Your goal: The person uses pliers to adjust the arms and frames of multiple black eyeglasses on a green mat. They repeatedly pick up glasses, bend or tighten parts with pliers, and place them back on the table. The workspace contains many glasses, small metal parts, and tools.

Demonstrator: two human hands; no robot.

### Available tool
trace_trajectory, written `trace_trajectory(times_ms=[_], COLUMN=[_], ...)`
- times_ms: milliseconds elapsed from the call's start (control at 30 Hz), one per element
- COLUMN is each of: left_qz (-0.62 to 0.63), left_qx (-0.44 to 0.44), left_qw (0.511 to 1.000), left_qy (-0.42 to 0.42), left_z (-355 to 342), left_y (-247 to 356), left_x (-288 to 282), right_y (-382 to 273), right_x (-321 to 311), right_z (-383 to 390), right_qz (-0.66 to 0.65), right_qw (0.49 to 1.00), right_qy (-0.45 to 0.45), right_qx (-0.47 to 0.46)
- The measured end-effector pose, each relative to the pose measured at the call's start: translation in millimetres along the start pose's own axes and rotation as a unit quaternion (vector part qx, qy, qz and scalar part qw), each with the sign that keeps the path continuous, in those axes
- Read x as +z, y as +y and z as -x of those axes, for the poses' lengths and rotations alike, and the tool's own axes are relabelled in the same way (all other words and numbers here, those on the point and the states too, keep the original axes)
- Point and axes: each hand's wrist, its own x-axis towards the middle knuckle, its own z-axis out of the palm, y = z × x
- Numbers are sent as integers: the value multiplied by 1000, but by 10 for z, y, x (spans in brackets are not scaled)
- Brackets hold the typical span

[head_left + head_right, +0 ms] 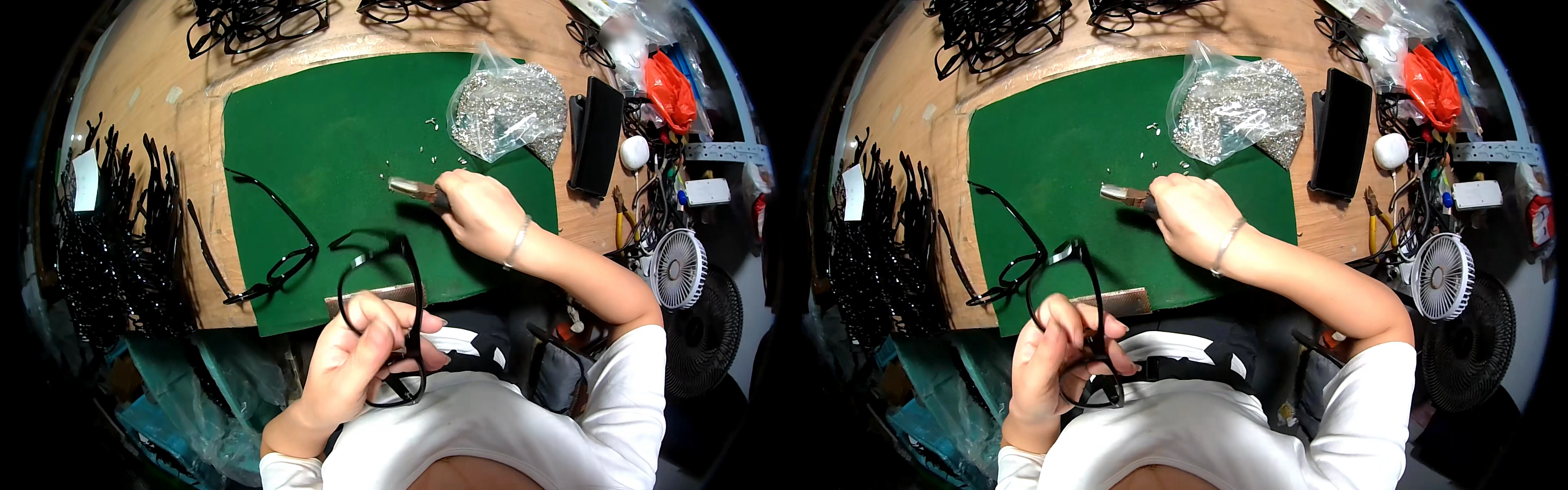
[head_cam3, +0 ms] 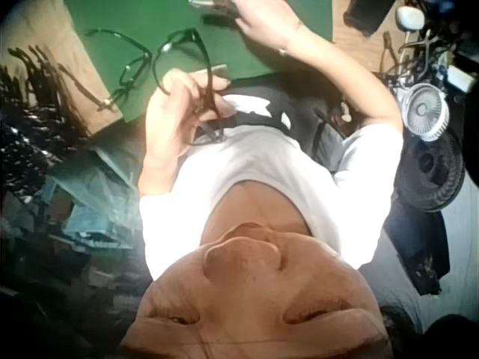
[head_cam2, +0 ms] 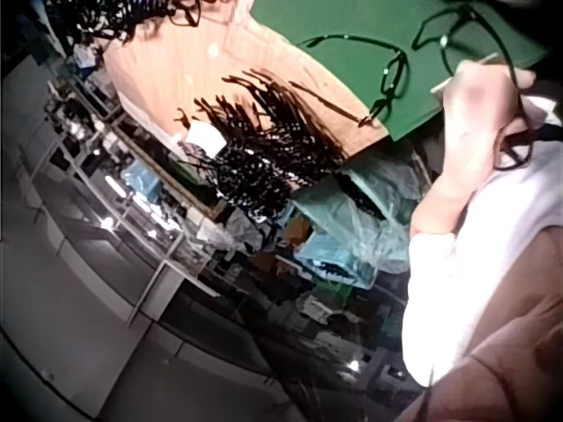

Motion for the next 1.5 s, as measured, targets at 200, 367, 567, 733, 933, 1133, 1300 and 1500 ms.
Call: trace_trajectory(times_ms=[200, 367, 567, 733, 933, 1133, 1300, 1500], left_qz=[-153, -228, -256, -209, -91, -91, -104, -115], left_qx=[67, 145, 153, 93, 10, -33, -43, -48], left_qw=[985, 961, 952, 973, 995, 995, 994, 992], left_qy=[43, 66, 77, 27, -27, -10, -11, -24], left_z=[-53, -206, -246, -188, -91, 5, 2, 17], left_y=[-246, -403, -496, -311, -70, -69, -50, -85], left_x=[157, 238, 239, 218, 198, 48, 43, 24], right_y=[-426, -547, -587, -570, -565, -302, -413, -473], right_x=[-454, -270, -337, -454, -539, -641, -797, -834], right_z=[390, 502, 456, 417, 456, 589, 454, 365], right_qz=[-363, -533, -672, -704, -703, -425, -346, -279], right_qw=[924, 838, 711, 658, 669, 845, 846, 872], right_qy=[-25, 49, -23, -104, -138, -310, -399, -398], right_qx=[118, 108, 207, 246, 198, 93, 74, 52])
